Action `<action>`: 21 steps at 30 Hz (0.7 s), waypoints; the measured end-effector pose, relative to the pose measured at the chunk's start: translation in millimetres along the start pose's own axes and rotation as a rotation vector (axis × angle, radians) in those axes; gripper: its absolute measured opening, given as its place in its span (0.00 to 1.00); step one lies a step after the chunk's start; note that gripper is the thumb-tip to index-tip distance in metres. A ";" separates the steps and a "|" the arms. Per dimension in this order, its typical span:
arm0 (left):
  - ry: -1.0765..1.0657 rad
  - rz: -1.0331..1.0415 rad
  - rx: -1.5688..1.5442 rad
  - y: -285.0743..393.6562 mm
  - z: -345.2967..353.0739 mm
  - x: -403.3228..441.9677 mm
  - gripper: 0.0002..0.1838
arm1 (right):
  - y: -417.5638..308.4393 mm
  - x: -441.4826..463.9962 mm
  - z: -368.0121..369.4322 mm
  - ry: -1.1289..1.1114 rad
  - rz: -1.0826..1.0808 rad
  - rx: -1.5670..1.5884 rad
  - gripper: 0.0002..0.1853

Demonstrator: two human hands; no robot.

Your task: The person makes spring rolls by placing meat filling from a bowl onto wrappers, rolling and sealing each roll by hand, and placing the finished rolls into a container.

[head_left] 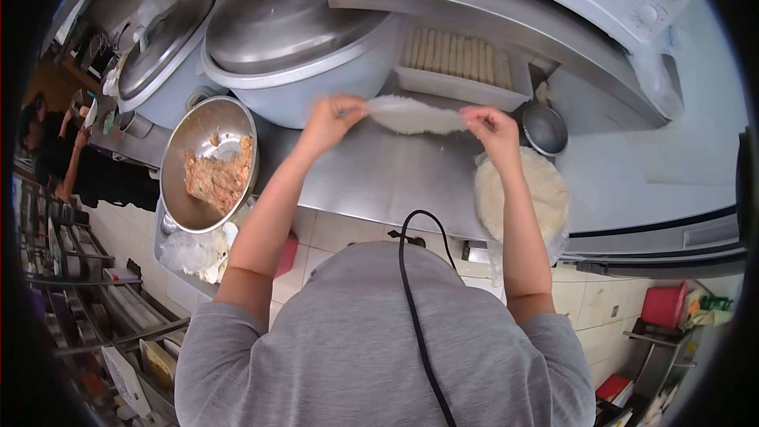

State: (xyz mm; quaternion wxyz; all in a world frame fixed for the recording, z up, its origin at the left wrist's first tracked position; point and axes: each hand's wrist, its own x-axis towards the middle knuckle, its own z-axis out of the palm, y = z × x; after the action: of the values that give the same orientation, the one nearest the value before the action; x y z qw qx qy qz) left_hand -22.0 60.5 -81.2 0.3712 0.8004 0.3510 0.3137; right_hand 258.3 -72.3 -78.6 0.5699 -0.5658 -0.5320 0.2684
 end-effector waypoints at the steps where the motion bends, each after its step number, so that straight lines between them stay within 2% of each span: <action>1: 0.001 0.086 0.029 -10.4 9.6 -11.4 0.08 | 0.3 -7.7 -0.6 -0.066 -0.051 -0.114 0.07; 2: 0.003 0.171 0.058 -22.3 19.3 -24.4 0.09 | 19.2 -17.9 1.1 -0.138 -0.036 -0.096 0.05; 3: 0.011 0.159 0.055 -38.9 29.6 -40.2 0.09 | 34.2 -29.2 7.0 -0.151 -0.032 -0.097 0.05; 5: -0.078 0.203 0.288 -71.5 50.1 -75.5 0.16 | 60.4 -54.8 17.6 -0.322 -0.171 -0.427 0.06; 6: -0.068 0.190 0.285 -80.4 58.1 -91.6 0.16 | 75.5 -69.7 22.2 -0.338 -0.172 -0.427 0.06; 8: -0.149 0.189 0.585 -90.6 65.7 -119.3 0.22 | 97.2 -96.6 31.5 -0.517 -0.193 -0.704 0.10; 11: -0.110 0.129 0.554 -86.9 58.2 -139.4 0.25 | 100.2 -106.6 36.8 -0.604 -0.100 -0.796 0.13; 12: -0.086 0.101 0.568 -86.4 54.1 -142.6 0.25 | 94.7 -99.4 41.0 -0.631 -0.128 -0.784 0.13; 14: 0.042 0.102 0.479 -84.2 43.9 -152.6 0.23 | 75.6 -78.2 54.7 -0.543 0.052 -0.907 0.13; 15: 0.074 0.063 0.508 -80.0 33.1 -157.5 0.23 | 77.3 -63.8 66.8 -0.482 -0.121 -0.800 0.11; 17: 0.198 0.026 0.330 -60.1 8.3 -165.5 0.20 | 40.4 -33.7 102.2 -0.501 -0.112 -0.607 0.08; 19: 0.321 0.032 0.373 -44.2 -25.7 -176.8 0.18 | -1.7 -7.0 148.0 -0.569 -0.201 -0.573 0.08; 21: 0.632 0.069 0.367 -37.0 -59.0 -189.2 0.17 | -30.9 8.6 200.5 -0.634 -0.345 -0.476 0.07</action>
State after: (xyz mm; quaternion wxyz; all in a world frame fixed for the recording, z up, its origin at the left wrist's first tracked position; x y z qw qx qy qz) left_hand -184.5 -50.0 -126.0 0.0840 0.7284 0.4716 0.4898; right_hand 69.2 0.9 -88.6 0.2686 -0.4737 -0.8147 0.1994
